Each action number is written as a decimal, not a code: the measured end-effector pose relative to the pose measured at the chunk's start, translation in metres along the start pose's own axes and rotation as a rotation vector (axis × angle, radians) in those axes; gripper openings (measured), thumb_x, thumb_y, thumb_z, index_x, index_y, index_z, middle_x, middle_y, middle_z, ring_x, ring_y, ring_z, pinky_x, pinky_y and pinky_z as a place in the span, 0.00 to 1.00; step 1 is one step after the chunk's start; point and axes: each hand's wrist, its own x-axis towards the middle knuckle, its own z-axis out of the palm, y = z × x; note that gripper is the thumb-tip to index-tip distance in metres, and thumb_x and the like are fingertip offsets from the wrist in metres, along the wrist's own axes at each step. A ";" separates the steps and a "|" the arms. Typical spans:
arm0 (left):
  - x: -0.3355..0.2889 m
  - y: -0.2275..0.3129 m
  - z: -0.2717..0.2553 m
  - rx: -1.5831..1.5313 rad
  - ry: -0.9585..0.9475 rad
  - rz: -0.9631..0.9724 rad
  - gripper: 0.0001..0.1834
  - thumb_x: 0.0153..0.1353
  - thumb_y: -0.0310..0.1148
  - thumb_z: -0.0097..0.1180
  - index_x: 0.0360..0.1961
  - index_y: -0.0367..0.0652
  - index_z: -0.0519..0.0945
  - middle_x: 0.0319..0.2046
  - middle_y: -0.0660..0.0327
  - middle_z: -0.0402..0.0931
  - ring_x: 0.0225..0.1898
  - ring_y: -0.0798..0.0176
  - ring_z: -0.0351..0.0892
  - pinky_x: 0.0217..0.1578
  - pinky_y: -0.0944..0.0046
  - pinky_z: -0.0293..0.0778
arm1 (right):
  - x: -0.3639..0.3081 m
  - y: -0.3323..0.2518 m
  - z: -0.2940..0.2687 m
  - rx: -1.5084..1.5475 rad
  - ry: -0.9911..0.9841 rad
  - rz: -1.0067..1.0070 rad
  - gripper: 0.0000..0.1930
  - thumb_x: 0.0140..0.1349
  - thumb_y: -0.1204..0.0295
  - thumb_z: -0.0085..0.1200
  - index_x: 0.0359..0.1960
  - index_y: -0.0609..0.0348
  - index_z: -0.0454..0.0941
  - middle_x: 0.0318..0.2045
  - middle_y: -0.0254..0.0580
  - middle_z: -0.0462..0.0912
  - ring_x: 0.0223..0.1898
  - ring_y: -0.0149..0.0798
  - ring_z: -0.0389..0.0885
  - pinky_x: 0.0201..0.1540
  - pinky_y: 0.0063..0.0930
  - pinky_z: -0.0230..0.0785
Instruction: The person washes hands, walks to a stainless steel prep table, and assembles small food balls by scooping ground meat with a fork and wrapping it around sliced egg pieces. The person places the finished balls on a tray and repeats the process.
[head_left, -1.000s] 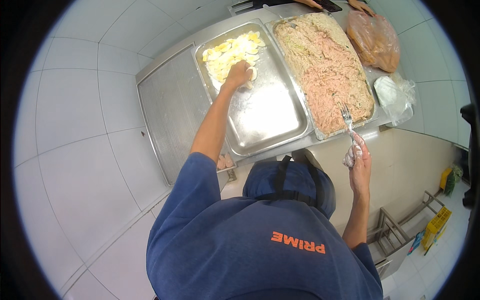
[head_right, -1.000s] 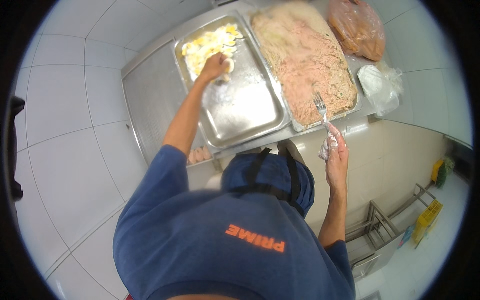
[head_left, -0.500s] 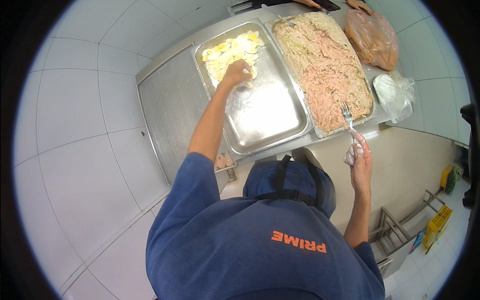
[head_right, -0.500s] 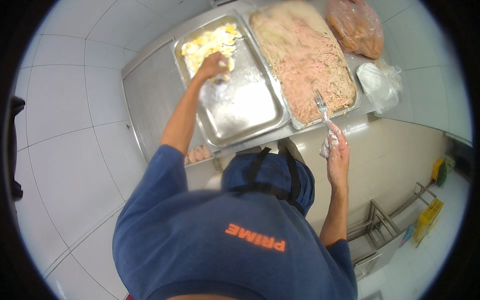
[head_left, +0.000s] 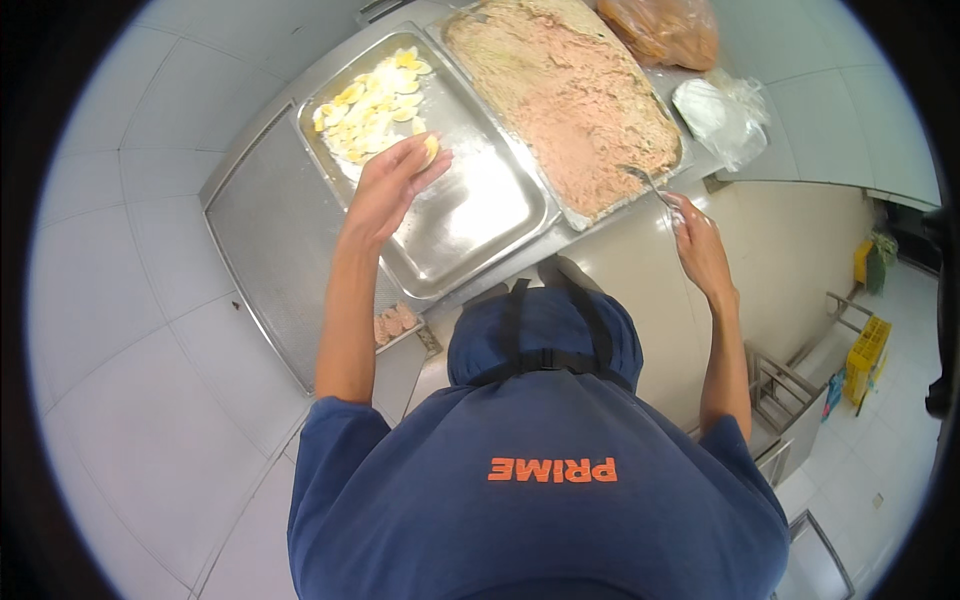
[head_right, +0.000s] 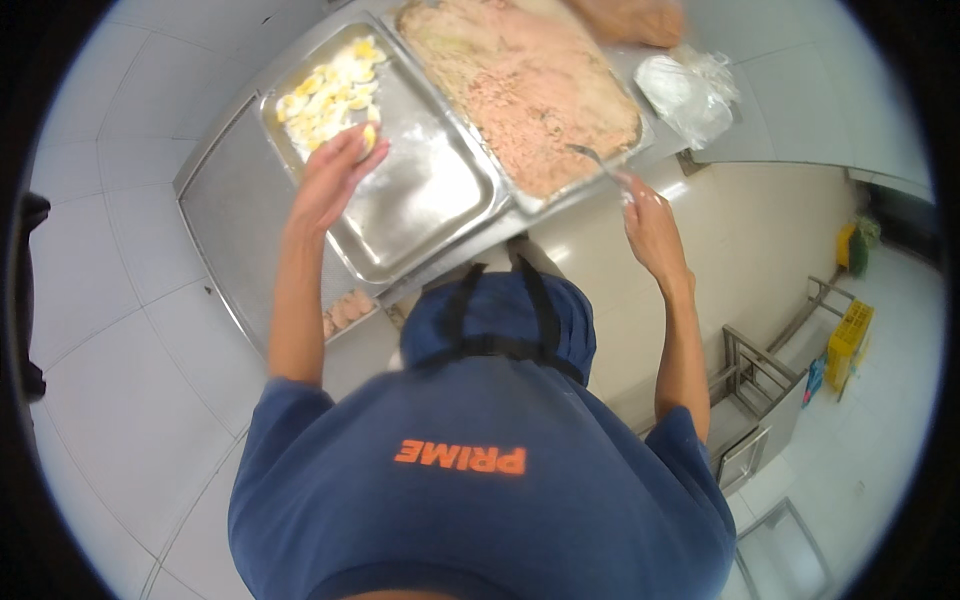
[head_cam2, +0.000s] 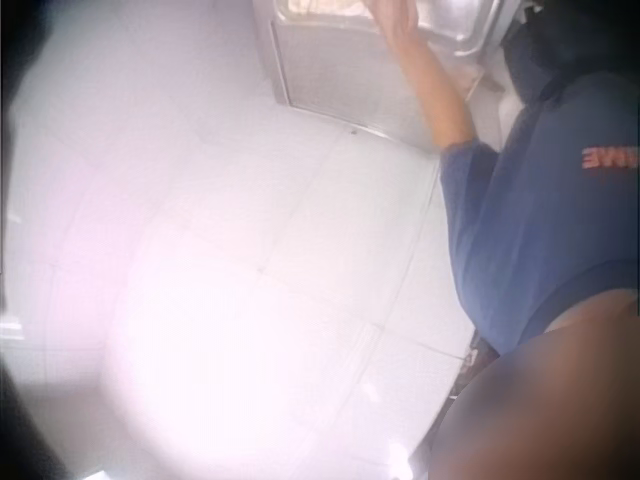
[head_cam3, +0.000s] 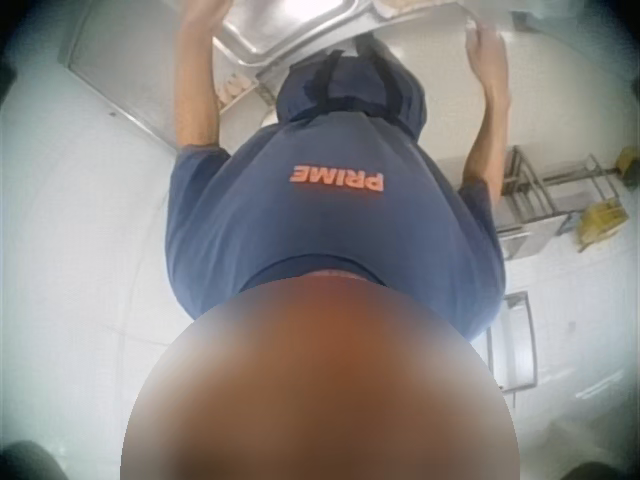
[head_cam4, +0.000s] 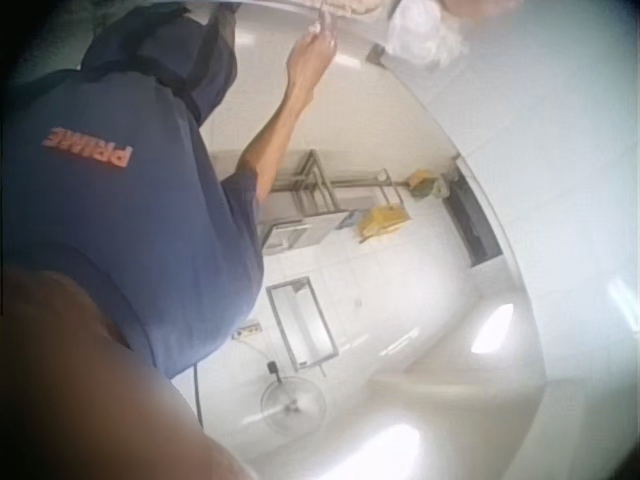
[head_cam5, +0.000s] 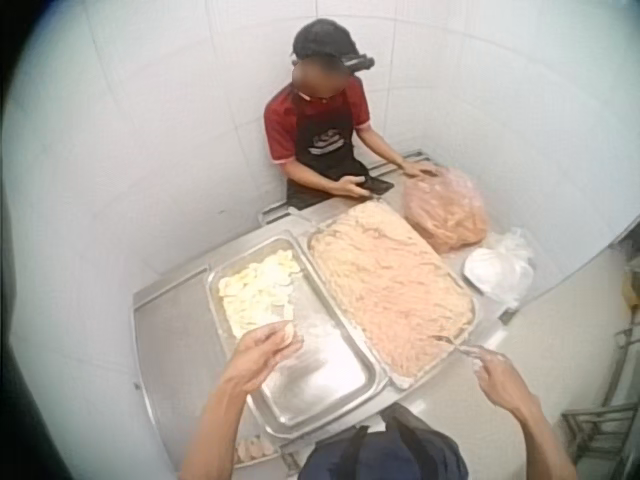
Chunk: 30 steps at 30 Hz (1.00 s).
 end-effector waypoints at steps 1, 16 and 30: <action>-0.006 -0.001 0.004 -0.008 -0.005 -0.020 0.26 0.77 0.33 0.53 0.64 0.18 0.68 0.61 0.38 0.73 0.61 0.47 0.79 0.69 0.55 0.75 | 0.003 0.005 0.001 0.027 -0.143 0.152 0.21 0.69 0.77 0.44 0.63 0.59 0.75 0.55 0.61 0.82 0.53 0.68 0.81 0.56 0.53 0.74; -0.083 -0.004 0.047 -0.342 0.100 0.003 0.15 0.75 0.28 0.45 0.57 0.31 0.71 0.53 0.41 0.79 0.56 0.48 0.81 0.52 0.56 0.80 | 0.040 0.016 0.064 -0.340 -0.279 -0.046 0.13 0.69 0.77 0.46 0.48 0.72 0.80 0.29 0.63 0.84 0.36 0.60 0.86 0.42 0.55 0.78; -0.102 0.000 0.054 -0.494 0.122 0.070 0.16 0.74 0.28 0.46 0.59 0.31 0.71 0.51 0.49 0.76 0.54 0.52 0.79 0.57 0.51 0.78 | 0.051 0.035 0.035 -0.527 -0.392 -0.179 0.14 0.67 0.75 0.50 0.52 0.65 0.80 0.29 0.61 0.84 0.36 0.60 0.86 0.40 0.53 0.78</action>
